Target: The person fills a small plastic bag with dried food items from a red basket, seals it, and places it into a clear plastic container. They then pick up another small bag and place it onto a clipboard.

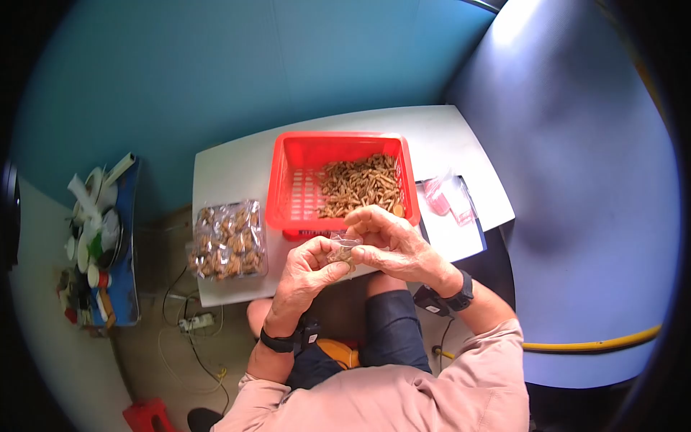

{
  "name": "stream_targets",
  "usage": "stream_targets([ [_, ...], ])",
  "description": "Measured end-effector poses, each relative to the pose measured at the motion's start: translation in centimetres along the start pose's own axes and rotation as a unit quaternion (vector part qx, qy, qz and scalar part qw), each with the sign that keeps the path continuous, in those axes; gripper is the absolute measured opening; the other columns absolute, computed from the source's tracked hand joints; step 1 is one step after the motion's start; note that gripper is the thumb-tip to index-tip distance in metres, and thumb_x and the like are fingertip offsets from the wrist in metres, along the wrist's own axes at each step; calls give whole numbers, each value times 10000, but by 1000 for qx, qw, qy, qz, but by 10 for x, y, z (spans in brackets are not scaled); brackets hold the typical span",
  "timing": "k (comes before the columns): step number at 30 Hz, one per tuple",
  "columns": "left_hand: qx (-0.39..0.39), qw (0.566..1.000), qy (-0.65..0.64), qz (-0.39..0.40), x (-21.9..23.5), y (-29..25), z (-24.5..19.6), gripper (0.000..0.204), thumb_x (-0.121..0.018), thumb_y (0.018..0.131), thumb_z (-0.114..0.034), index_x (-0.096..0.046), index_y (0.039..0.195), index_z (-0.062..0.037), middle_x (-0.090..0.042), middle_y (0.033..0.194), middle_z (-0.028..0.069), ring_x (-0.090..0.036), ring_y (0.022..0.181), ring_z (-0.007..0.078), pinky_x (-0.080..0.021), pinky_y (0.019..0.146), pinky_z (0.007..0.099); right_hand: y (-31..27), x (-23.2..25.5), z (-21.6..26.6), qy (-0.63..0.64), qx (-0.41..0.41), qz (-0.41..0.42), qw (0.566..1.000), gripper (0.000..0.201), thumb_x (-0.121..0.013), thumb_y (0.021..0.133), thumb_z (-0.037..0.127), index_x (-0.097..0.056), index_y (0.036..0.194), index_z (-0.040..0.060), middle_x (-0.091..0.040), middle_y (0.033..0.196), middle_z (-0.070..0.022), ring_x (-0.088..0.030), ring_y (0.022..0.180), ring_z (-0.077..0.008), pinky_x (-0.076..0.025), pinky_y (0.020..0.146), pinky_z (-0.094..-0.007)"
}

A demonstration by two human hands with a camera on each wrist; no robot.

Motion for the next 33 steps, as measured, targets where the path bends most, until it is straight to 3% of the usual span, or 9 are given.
stream_targets([
  [4,-8,999,-21,-44,-14,-41,17,204,-688,846,-8,-572,1014,-19,-648,953,35,-606,864,75,-500,795,224,-32,-23,-28,104,-28,7,994,509,-696,866,93,-442,1297,1,-601,1058,-68,-579,992,-103,-493,808,-236],
  [7,-32,996,-40,-68,-24,-69,28,223,-702,838,-13,-571,1017,-28,-649,958,32,-610,873,81,-502,805,230,-60,-34,-52,101,-95,25,990,266,-710,864,149,-603,1059,2,-623,874,-1,-562,763,-47,-457,610,-187],
  [9,-17,995,-25,-93,-35,-87,34,193,-678,850,5,-557,998,-18,-644,929,28,-607,844,70,-495,757,208,-80,-45,-51,102,-98,13,990,224,-717,859,155,-618,993,5,-607,821,15,-536,718,-38,-439,591,-184],
  [10,4,997,1,-80,-34,-95,44,256,-709,830,-13,-570,1045,-25,-648,986,43,-622,907,97,-506,835,240,-87,-48,-49,96,-96,-8,991,192,-724,854,162,-634,927,8,-592,768,31,-511,673,-29,-422,572,-181],
  [14,34,996,28,-74,-52,-128,66,281,-698,845,-34,-556,1085,-4,-642,1000,53,-625,899,103,-512,819,248,-115,-59,-71,-3,-100,30,994,232,-709,867,227,-636,917,12,-564,698,26,-498,617,-34,-387,535,-184],
  [17,42,995,15,-88,-68,-150,67,245,-664,886,-95,-564,1091,-5,-638,985,41,-624,889,97,-512,809,247,-136,-62,-69,19,-105,16,994,197,-715,851,191,-656,888,8,-587,717,16,-513,598,-35,-411,526,-184],
  [21,81,988,42,-126,-57,-166,91,177,-616,932,-174,-610,1014,-18,-643,914,11,-605,814,65,-496,795,231,-159,-62,-85,35,-106,7,994,182,-668,873,178,-671,839,0,-571,659,23,-511,582,-45,-404,523,-198],
  [26,73,981,114,-142,-63,-168,103,162,-645,915,-206,-646,877,-49,-636,801,-17,-560,719,39,-453,659,199,-185,-57,-106,76,-98,-26,992,196,-656,894,195,-688,852,6,-588,676,24,-495,582,-35,-402,521,-190],
  [33,98,974,119,-163,-72,-150,119,149,-658,904,-178,-636,869,-35,-638,802,-18,-559,707,37,-458,660,202,-189,-39,-119,115,-90,-23,989,183,-644,910,199,-668,893,19,-589,731,31,-488,593,-32,-400,528,-178],
])
Point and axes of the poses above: each hand's wrist, its own y-axis towards the middle knuckle, its own x-axis out of the back of the hand, z = x × y, the point moved 5 cm from there along y, towards the middle knuckle
